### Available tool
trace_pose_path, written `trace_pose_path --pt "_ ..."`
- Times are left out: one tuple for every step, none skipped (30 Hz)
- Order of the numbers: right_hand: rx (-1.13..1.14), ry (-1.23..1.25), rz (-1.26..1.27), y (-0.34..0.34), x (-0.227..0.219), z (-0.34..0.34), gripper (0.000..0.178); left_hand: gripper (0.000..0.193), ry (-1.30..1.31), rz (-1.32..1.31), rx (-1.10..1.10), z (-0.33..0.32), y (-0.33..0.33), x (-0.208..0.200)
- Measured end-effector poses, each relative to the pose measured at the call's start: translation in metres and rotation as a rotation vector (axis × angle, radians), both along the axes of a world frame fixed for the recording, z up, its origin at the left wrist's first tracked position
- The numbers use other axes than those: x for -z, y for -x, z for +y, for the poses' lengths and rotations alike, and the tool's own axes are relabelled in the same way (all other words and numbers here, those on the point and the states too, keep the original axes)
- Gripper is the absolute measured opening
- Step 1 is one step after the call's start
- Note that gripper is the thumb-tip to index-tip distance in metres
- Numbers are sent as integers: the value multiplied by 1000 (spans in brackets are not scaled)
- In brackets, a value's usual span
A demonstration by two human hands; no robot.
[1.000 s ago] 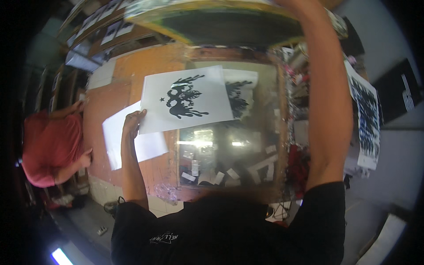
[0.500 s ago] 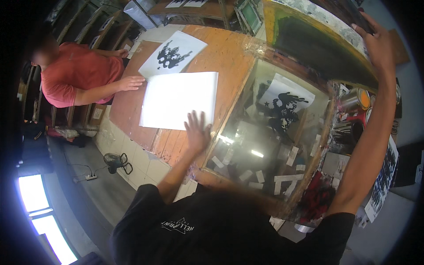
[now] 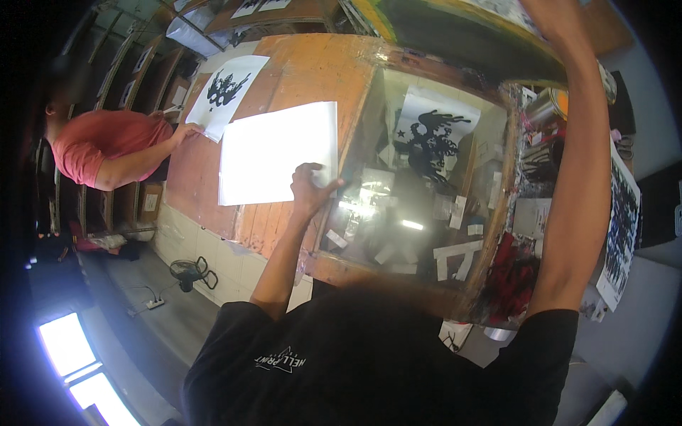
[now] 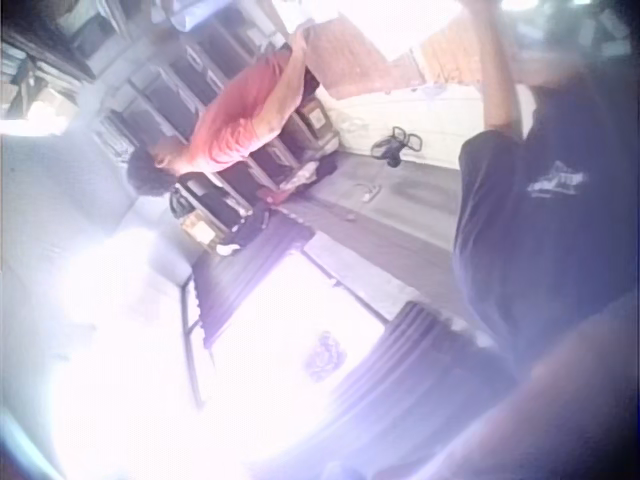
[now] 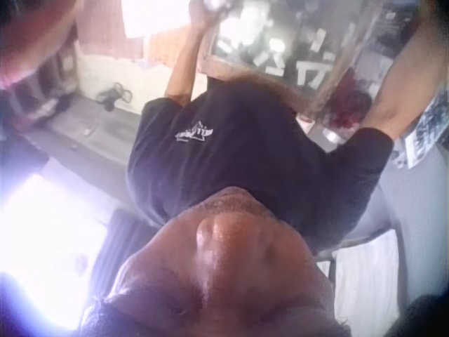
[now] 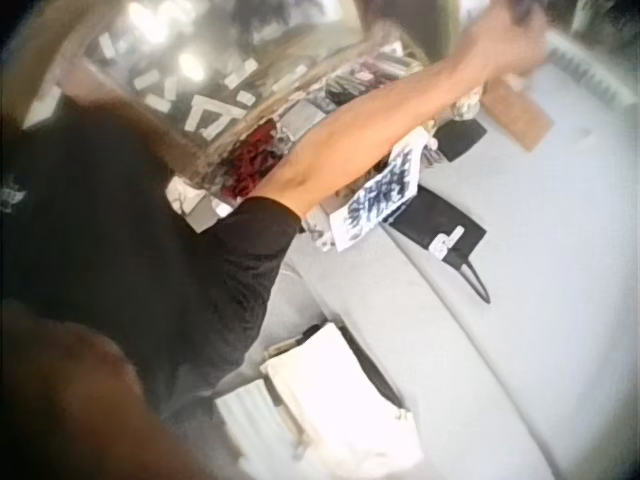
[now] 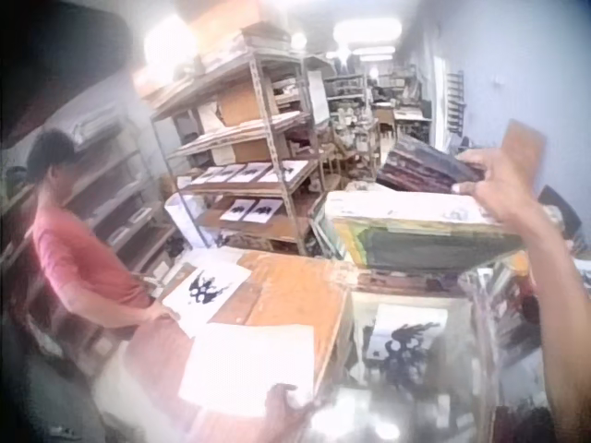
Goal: The person performs screen printing by placing paper under a frame, using a squeegee to spread ink across the screen, and lifting the frame to remove the finished print.
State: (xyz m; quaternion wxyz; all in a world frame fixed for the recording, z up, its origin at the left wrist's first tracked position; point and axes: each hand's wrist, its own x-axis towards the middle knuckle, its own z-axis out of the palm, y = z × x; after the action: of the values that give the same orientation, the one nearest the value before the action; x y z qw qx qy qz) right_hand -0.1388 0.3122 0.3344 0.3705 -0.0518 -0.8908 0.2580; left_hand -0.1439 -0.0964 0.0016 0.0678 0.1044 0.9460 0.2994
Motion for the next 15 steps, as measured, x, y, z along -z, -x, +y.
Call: trace_pose_path --pt "24 25 -20 0 1 0 29 40 27 42 20 0 -5 4" --pt "47 49 -39 2 1 3 29 38 55 85 41 -1 -11 7" --pt "63 71 -54 4 -1 4 28 36 79 132 54 -1 -13 7" --pt "61 102 -77 4 -5 -1 29 29 -49 65 28 -20 -1 45" --pt "111 106 -109 -10 -15 -4 29 28 -236 -55 -29 -11 14 49" --pt "103 146 -142 -9 -13 -9 29 27 -381 -167 -146 -19 21 48" --pt "91 140 -157 -8 -10 -12 30 26 -526 -276 -266 -26 22 49" --pt "95 125 -161 -11 -14 -13 31 28 -507 -30 -229 -24 23 48" --pt "103 108 -167 -15 -16 -14 32 29 -336 54 -152 -19 21 44" --pt "121 77 -157 -16 -16 -18 32 31 -165 136 -80 -11 12 37" --pt "138 46 -147 -17 -16 -21 32 33 -79 176 -30 -8 7 30" --pt "163 2 -110 -18 -16 -24 32 35 2 224 24 -3 3 23" --pt "189 -40 -75 -18 -15 -28 31 37 81 274 75 1 -2 15" --pt "219 -91 -14 -18 -8 -32 31 37 -61 178 29 -10 8 37" --pt "203 -72 -18 -17 -5 -30 30 36 -194 80 -27 -22 15 46"
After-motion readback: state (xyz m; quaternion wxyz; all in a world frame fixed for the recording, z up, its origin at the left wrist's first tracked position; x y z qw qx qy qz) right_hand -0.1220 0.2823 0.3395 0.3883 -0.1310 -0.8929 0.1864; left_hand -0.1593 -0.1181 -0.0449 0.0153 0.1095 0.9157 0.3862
